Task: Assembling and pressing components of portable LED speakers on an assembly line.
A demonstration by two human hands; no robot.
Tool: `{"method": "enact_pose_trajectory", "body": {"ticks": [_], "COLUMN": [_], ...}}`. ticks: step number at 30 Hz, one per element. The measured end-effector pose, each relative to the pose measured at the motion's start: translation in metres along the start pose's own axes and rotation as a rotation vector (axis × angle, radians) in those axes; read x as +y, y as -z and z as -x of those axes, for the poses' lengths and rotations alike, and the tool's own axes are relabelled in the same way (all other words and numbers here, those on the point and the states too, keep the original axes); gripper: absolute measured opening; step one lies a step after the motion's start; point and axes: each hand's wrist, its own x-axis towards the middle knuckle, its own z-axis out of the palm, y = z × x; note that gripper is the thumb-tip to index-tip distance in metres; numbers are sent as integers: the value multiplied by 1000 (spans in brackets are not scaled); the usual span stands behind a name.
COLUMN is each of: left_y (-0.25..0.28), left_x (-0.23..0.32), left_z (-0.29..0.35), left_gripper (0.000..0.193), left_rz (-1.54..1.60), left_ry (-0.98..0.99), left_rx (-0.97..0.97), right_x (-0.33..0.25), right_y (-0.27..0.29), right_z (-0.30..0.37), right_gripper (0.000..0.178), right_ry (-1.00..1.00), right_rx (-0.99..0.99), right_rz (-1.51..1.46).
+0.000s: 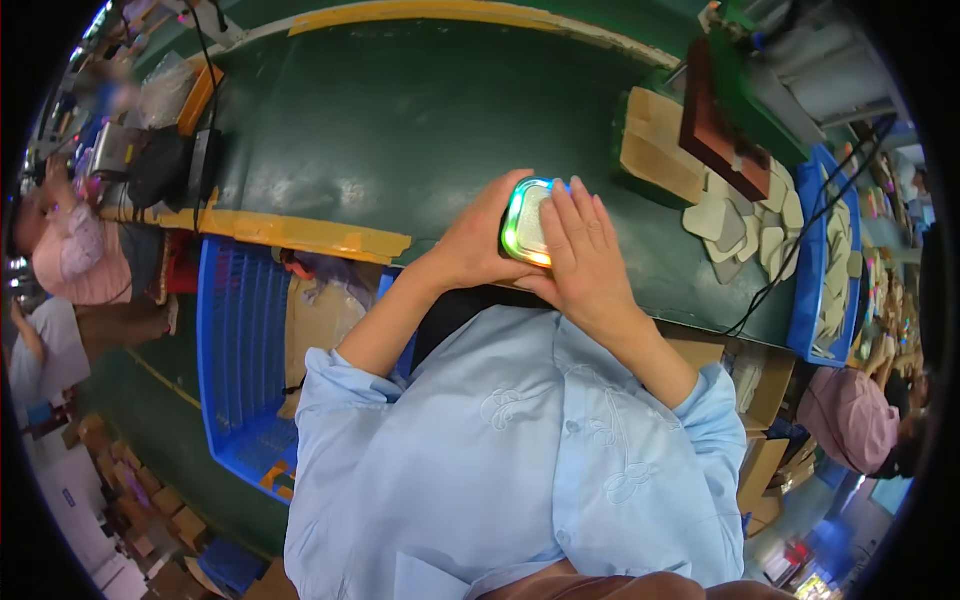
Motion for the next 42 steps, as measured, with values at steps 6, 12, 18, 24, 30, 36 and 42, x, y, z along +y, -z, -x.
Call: {"method": "enact_pose_trajectory", "body": {"ticks": [6,12,18,24,30,36,42], "left_y": [6,-4,-67,-73,-8,5,0], "left_x": [10,46,53,34,-29,-30,-33], "left_z": [4,-52,-140,-147,-103,-88,-85], "left_gripper": [103,103,90,95,58,40,37], "left_rz": [-21,80,296,79,-69,-40,66], "left_ry": [33,-51,-94,-233,39,169,117], "left_rx": [42,65,-78,51,225,315,263], "right_x": [12,20,20,30,86,154,171], "right_y": [12,12,13,20,47,61,68], "right_z": [22,97,113,124,93,65,86], "right_gripper": [76,51,40,38,47,70,61], "right_ry": [-39,-298,-317,-409,-426,-468,-440], "right_rx": [113,319,350,387,360,-78,-40], "right_rz": [-291,-307,-266,-258,57,287,261]}}
